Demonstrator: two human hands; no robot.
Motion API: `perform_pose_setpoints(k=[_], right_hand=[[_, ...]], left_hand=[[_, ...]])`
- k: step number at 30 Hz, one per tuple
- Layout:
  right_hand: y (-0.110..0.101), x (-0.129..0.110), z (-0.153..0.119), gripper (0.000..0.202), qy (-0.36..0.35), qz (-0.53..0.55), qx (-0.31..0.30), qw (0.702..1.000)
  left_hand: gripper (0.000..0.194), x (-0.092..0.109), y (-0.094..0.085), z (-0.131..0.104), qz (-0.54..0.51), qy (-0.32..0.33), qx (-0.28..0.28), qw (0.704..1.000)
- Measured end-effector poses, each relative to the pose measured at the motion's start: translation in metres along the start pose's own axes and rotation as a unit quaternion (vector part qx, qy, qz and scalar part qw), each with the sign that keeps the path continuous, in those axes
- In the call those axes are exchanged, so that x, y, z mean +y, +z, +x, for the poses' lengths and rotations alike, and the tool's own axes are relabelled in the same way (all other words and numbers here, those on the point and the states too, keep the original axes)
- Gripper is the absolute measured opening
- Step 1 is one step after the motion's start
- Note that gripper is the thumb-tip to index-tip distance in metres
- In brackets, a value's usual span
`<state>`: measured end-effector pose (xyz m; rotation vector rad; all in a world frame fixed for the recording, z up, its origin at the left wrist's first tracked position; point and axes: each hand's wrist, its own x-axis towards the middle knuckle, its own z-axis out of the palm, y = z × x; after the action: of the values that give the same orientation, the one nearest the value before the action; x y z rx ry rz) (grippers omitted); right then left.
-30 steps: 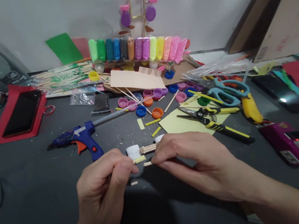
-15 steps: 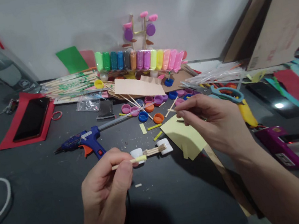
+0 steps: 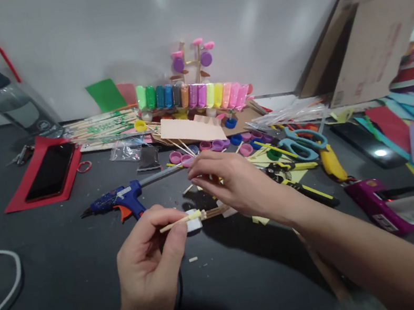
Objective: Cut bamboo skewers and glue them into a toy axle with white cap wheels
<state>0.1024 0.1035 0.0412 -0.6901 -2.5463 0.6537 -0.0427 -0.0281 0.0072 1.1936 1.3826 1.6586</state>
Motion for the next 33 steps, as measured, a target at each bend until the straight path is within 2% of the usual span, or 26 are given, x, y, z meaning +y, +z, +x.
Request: perform_pose_setpoints(k=[3, 5, 7, 12, 24, 29, 33], right_hand=[[-0.011, -0.013, -0.013, 0.010, -0.020, 0.136, 0.038, 0.990], [-0.014, -0.021, -0.021, 0.021, -0.032, 0.205, 0.017, 0.978], [-0.012, -0.025, -0.026, 0.023, -0.036, 0.229, 0.000, 0.973], [-0.003, -0.025, -0.029, 0.001, -0.024, 0.228, 0.002, 0.973], [0.002, -0.023, -0.032, 0.004, -0.026, 0.231, 0.031, 0.972], [-0.007, -0.022, -0.035, 0.004, -0.016, 0.226, 0.071, 0.971], [-0.016, -0.009, -0.039, 0.006, 0.030, 0.183, 0.103, 0.977]], left_hand=[[0.016, 0.001, -0.001, 0.000, 0.012, -0.009, 0.001, 1.000], [0.017, 0.002, -0.001, 0.000, 0.020, -0.017, -0.006, 1.000], [0.017, 0.003, -0.001, 0.000, 0.026, -0.017, -0.016, 0.999], [0.020, 0.004, 0.002, 0.001, 0.045, -0.022, -0.031, 0.998], [0.018, 0.003, 0.000, 0.000, 0.079, -0.019, -0.054, 0.995], [0.017, 0.002, 0.001, 0.000, 0.069, -0.030, -0.046, 0.996], [0.014, -0.001, 0.001, -0.002, 0.067, -0.058, -0.017, 0.996]])
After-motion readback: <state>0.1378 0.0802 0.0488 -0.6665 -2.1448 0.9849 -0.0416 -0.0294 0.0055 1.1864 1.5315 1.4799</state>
